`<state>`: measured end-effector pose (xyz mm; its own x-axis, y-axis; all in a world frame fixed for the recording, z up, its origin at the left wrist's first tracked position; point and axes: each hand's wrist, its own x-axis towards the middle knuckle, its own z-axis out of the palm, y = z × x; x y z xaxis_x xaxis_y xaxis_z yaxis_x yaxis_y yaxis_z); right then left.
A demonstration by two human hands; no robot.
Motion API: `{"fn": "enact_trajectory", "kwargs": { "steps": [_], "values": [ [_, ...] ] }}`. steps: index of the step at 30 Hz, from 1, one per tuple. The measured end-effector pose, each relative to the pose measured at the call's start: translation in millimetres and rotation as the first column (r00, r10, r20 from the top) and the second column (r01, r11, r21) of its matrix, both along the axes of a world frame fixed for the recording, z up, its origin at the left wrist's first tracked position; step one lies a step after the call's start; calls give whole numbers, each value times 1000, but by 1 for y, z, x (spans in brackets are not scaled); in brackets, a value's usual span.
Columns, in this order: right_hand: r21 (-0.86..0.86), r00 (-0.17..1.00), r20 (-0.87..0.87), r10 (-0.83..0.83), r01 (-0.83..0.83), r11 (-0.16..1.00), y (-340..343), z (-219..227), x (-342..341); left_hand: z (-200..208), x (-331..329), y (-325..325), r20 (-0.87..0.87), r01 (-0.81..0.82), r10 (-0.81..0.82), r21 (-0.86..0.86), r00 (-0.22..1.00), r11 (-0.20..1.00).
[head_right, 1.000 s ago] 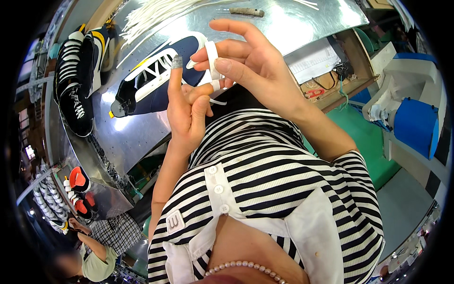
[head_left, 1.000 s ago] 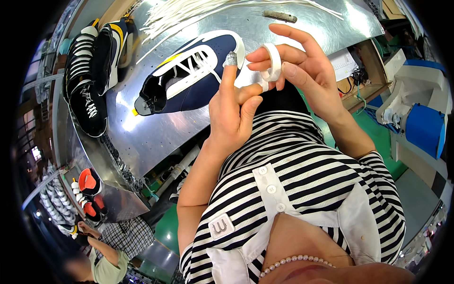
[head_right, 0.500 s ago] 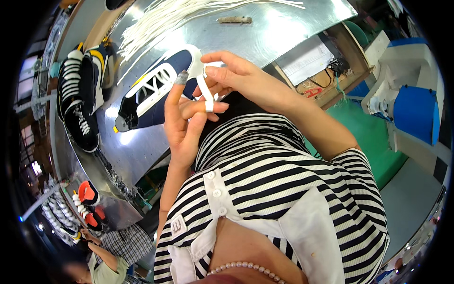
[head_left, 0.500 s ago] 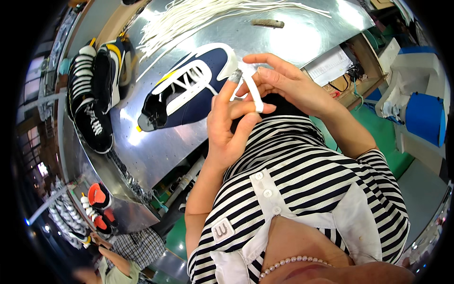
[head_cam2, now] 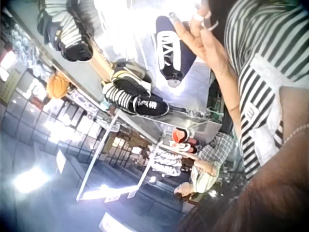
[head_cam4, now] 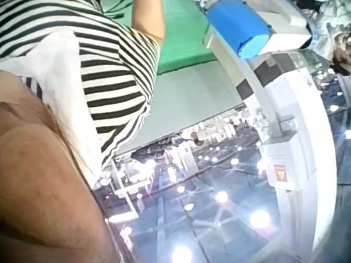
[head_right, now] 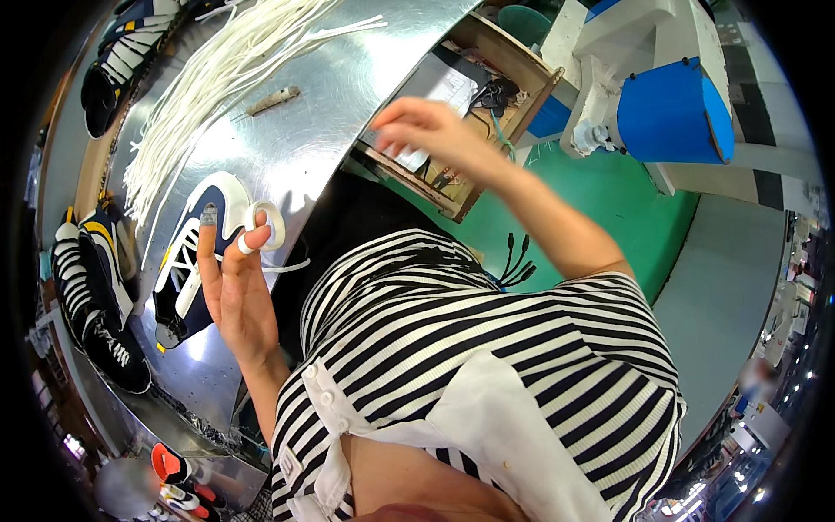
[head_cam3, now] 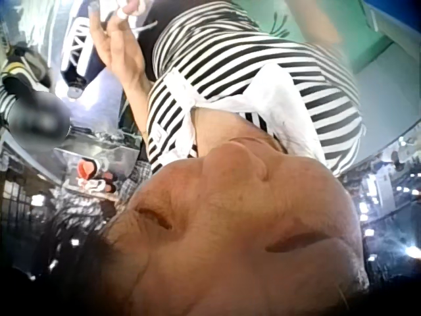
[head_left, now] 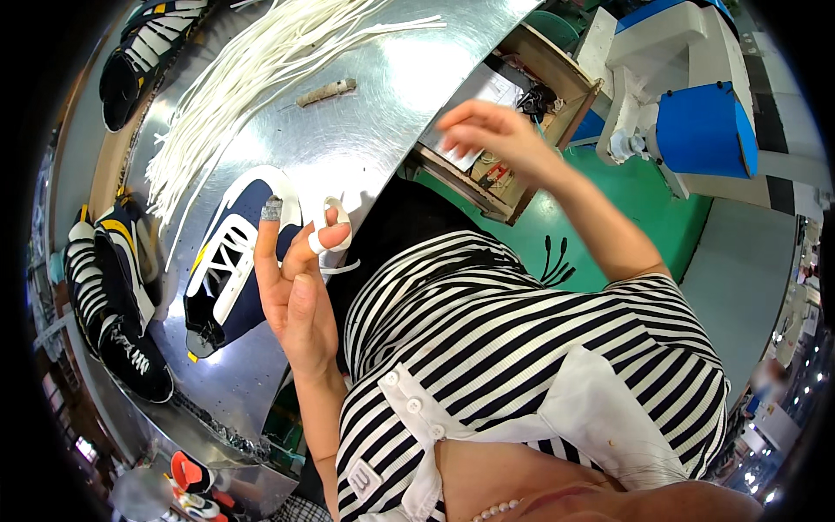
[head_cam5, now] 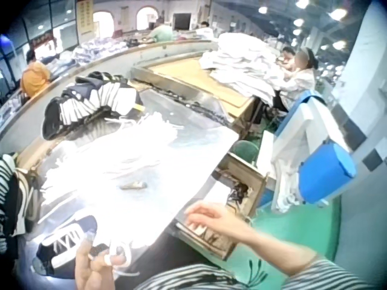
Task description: The person laces a shoe by threading white laces through the eyelets by hand, then applies a small piece of white tape to the lace end using a pair of small scissors.
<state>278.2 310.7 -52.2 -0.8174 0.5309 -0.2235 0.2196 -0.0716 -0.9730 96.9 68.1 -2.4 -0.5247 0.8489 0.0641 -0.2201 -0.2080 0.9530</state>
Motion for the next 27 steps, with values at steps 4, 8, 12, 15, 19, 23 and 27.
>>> {"fn": "enact_trajectory", "kwargs": {
  "steps": [4,8,12,15,19,23,27],
  "values": [
    [607,674,738,-30,-644,465,58,-38,49,-2,0,1,78,43,-41,-14,996,999],
    [285,379,907,184,-873,395,80,-68,46,-4,3,5,203,96,-99,25,974,995],
    [200,234,944,231,-966,162,76,-89,35,-3,1,5,266,118,-123,32,956,992],
    [182,172,963,206,-983,-29,58,-85,23,-11,1,1,311,97,-94,7,946,995],
    [199,146,945,293,-967,-160,58,-83,14,-7,5,9,431,71,-61,-8,900,997],
    [172,131,933,337,-980,-96,64,-98,21,-14,-4,5,556,39,-48,29,830,999],
    [206,154,936,315,-968,-140,59,-100,29,-11,-2,4,540,32,-3,-44,842,999]
  ]
}}
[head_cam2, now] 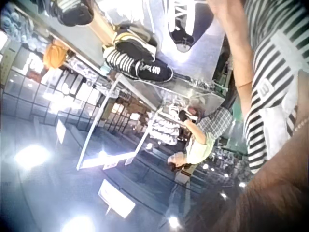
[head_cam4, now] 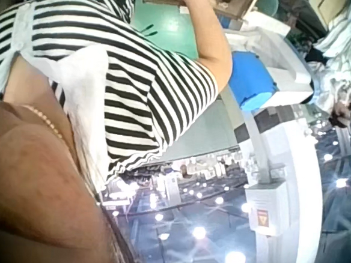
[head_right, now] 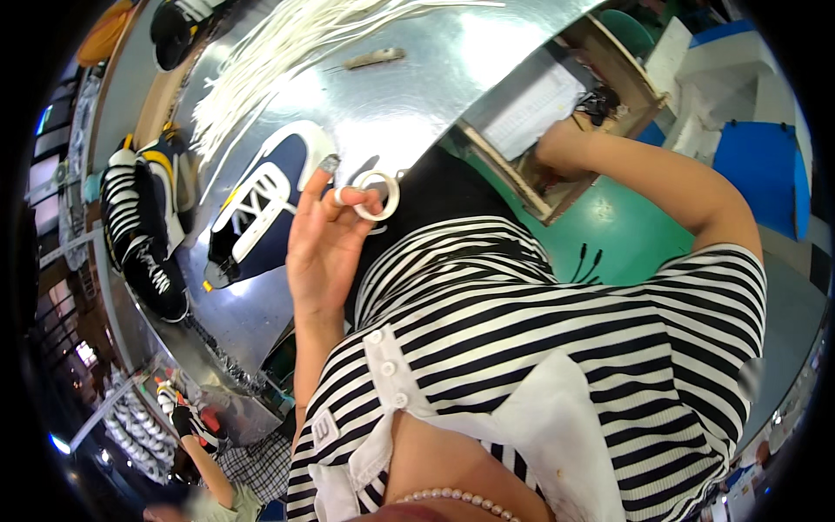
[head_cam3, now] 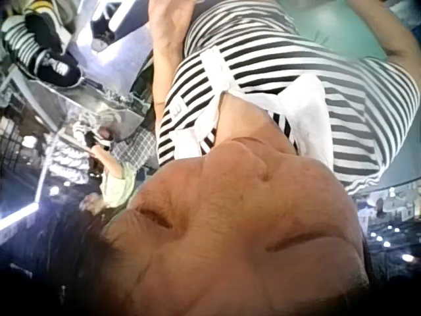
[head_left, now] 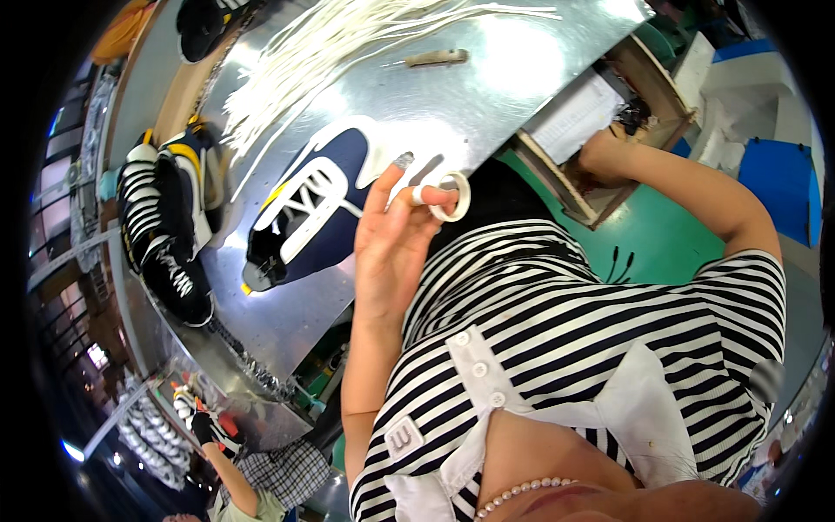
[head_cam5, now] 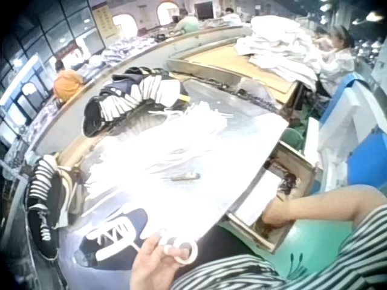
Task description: The person laces a shoe by threading white laces through the eyelets by hand, then applies a small piece of white tape to the lace end using a pair of small scissors.
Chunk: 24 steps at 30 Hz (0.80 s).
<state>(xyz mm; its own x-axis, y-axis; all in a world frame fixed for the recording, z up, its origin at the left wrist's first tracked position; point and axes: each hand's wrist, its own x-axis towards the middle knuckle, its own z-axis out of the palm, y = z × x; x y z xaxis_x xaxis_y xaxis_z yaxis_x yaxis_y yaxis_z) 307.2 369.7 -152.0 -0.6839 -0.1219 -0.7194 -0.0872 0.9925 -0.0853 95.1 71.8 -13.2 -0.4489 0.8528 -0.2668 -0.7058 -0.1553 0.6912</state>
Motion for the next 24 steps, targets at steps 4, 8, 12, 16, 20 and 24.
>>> {"fn": "enact_trajectory", "kwargs": {
  "steps": [4,8,12,16,20,24],
  "values": [
    [-115,990,-93,-110,99,988,15,10,5,-1,-5,-11,-116,-17,26,79,993,997],
    [-282,905,-104,-413,372,885,34,36,20,-1,-6,-17,-214,-11,36,119,976,993],
    [-463,707,55,-705,644,610,38,86,25,-2,-4,-19,-289,-18,48,106,956,994],
    [-729,360,371,-856,683,-29,20,109,37,-1,-6,-17,-200,-31,50,97,978,995],
    [-731,352,671,-653,464,-501,-35,145,9,-5,-10,-16,-22,-9,12,153,1000,988],
    [-651,564,662,-493,109,-751,-76,129,-29,1,-5,-9,103,-25,12,133,995,991]
  ]
}}
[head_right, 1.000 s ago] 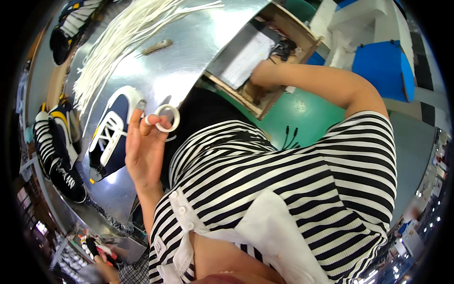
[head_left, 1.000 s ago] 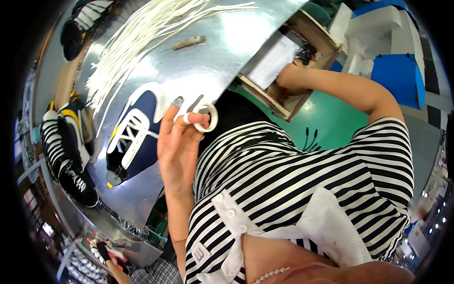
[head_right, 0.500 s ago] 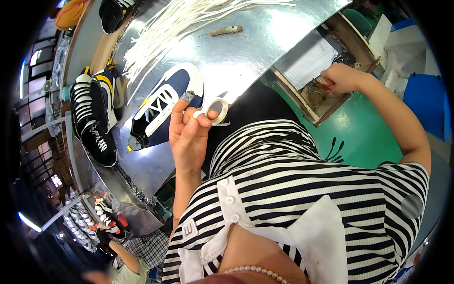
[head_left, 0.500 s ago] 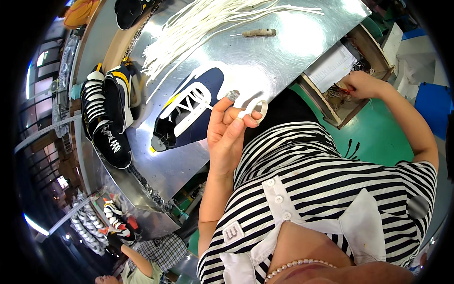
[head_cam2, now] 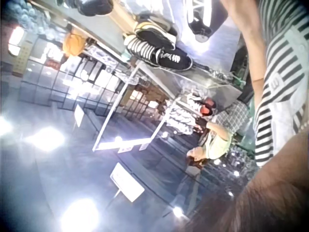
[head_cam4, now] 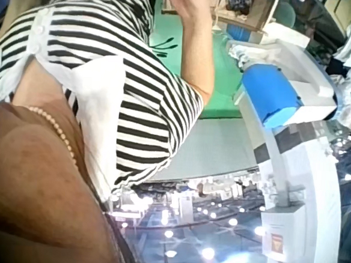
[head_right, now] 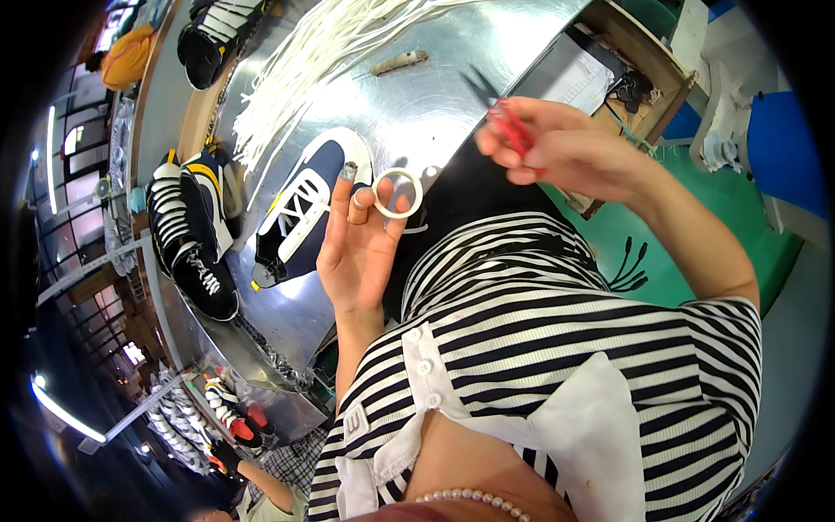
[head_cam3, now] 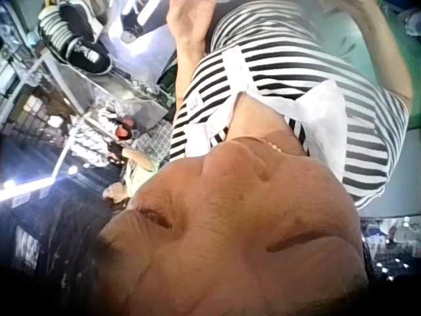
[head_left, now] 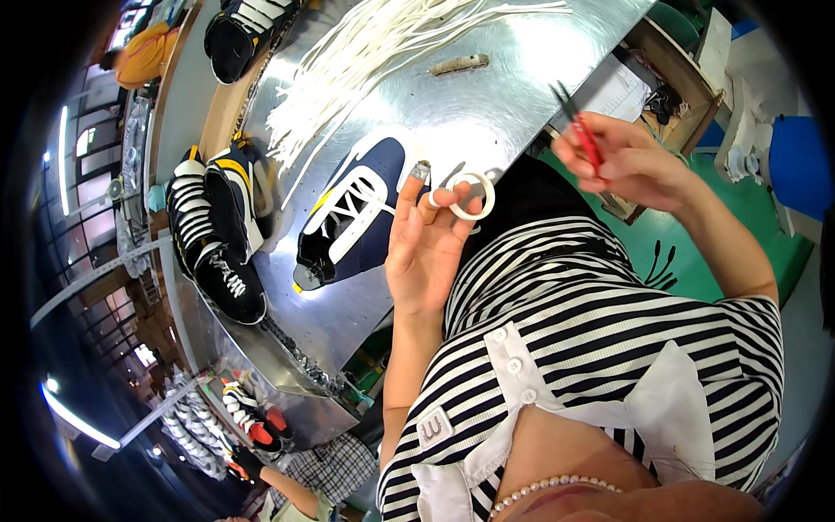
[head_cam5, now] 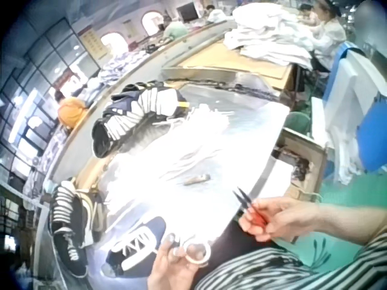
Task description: The person laces a shoe by threading white laces through the eyelets by hand, then applies a small piece of white tape to the lace end using a pair of small scissors.
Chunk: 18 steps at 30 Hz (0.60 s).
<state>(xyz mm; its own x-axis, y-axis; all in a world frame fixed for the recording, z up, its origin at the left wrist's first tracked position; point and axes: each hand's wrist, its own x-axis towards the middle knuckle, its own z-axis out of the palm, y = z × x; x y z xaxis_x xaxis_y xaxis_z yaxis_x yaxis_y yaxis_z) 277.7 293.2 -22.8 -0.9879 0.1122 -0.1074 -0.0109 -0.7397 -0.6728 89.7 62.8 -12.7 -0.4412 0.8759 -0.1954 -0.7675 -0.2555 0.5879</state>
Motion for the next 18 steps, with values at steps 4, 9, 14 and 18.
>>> {"fn": "enact_trajectory", "kwargs": {
  "steps": [4,9,14,18],
  "values": [
    [215,990,104,-92,68,974,-32,7,-42,5,4,5,59,4,-6,33,998,999],
    [417,970,118,-211,145,897,-55,-20,-80,15,11,6,44,27,-29,41,999,999],
    [323,983,180,42,-99,941,-54,-7,-80,17,9,-1,78,13,-17,58,997,998],
    [317,991,134,-10,-33,948,-56,1,-80,15,6,-5,45,14,-14,-9,999,1000]
  ]
}}
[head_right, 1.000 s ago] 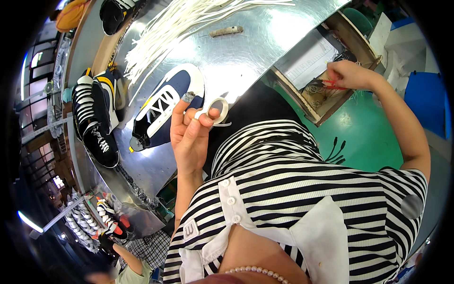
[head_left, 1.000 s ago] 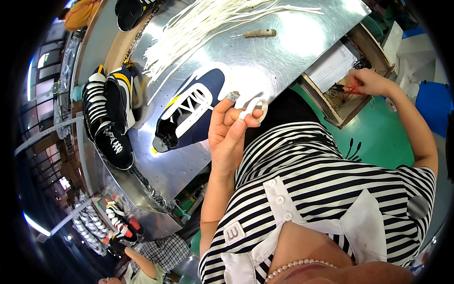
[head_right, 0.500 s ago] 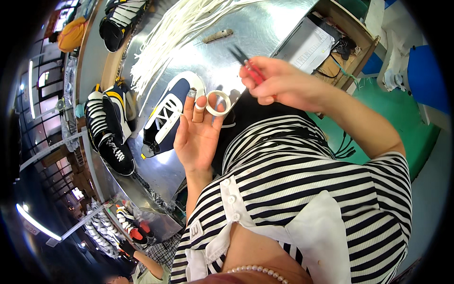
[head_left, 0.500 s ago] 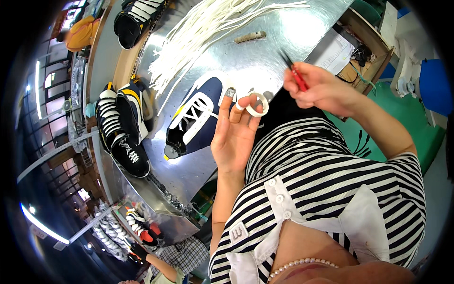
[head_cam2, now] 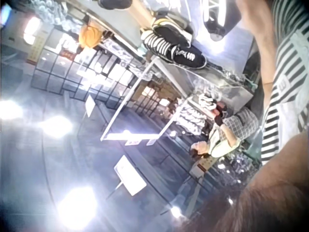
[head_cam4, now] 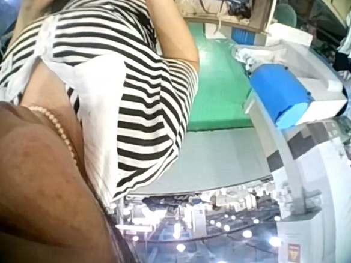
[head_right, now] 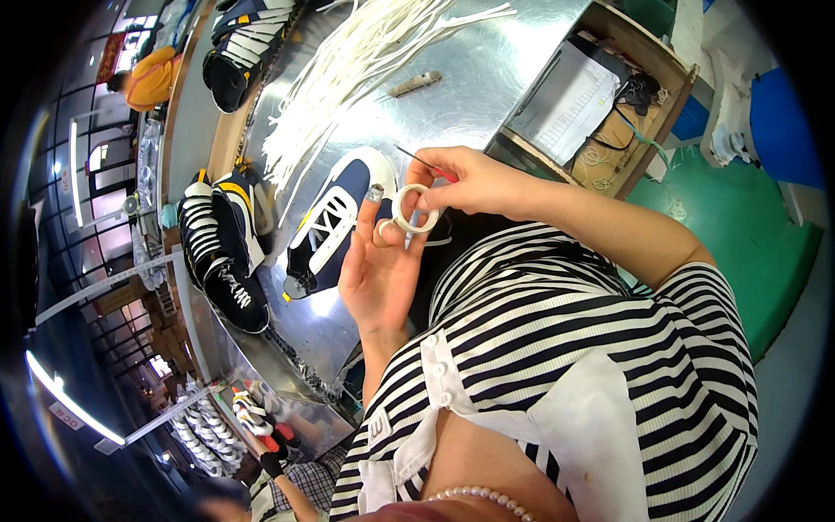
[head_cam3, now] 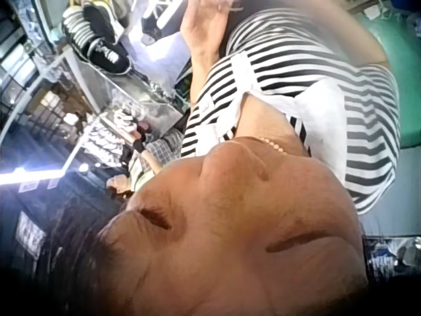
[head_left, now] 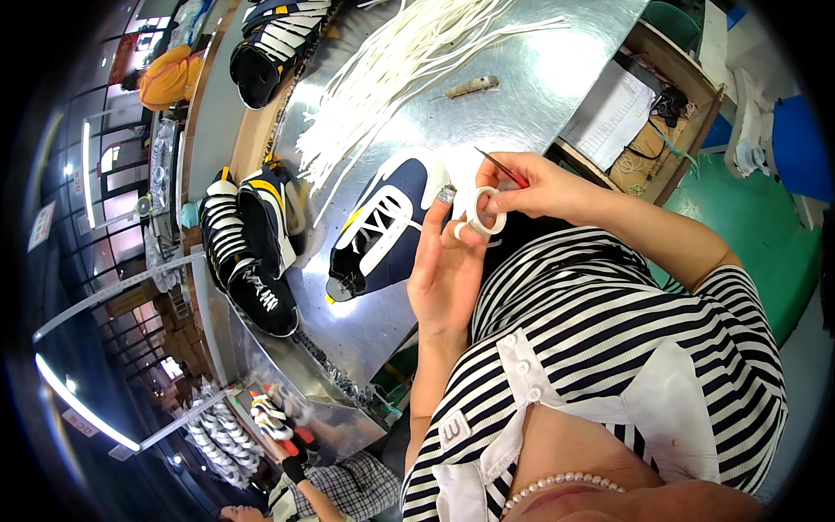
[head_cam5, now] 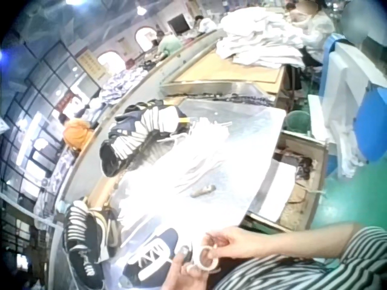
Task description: The person laces a shoe by threading white laces through the eyelets by hand, then applies a small piece of white tape to the lace end using a pair of small scissors.
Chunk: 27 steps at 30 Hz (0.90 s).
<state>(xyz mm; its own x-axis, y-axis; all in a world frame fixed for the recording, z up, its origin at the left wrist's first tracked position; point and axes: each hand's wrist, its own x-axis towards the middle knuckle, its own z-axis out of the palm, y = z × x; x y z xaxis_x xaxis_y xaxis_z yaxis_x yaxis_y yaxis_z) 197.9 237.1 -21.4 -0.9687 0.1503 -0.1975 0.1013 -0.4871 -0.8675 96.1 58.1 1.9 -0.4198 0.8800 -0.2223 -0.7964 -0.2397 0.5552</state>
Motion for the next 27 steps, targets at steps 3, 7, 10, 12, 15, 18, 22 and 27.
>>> {"fn": "enact_trajectory", "kwargs": {
  "steps": [3,7,10,12,15,18,22,27],
  "values": [
    [477,979,-171,-108,179,860,7,-14,-4,1,2,0,-315,-16,-23,-119,949,993],
    [605,985,-155,-80,159,780,0,-3,-7,-3,6,-6,-527,-102,23,-122,850,987],
    [675,939,-309,-149,327,661,-7,-13,-11,-3,7,-7,-595,-129,57,-80,801,988],
    [663,939,-307,-153,327,673,-11,-15,-13,-3,7,-10,-621,-116,75,-26,780,993],
    [617,922,-342,-181,366,696,-17,-24,-18,1,9,-12,-623,-113,86,-4,777,994],
    [656,907,-376,-188,404,638,-16,-25,-22,2,8,-12,-676,-105,79,2,732,994],
    [620,961,-240,-137,261,740,-3,-6,-28,16,7,-9,-872,-228,-17,-147,489,962],
    [315,994,-99,-42,71,946,-14,-17,-28,11,5,-10,-868,-19,-67,-88,492,996]
  ]
}}
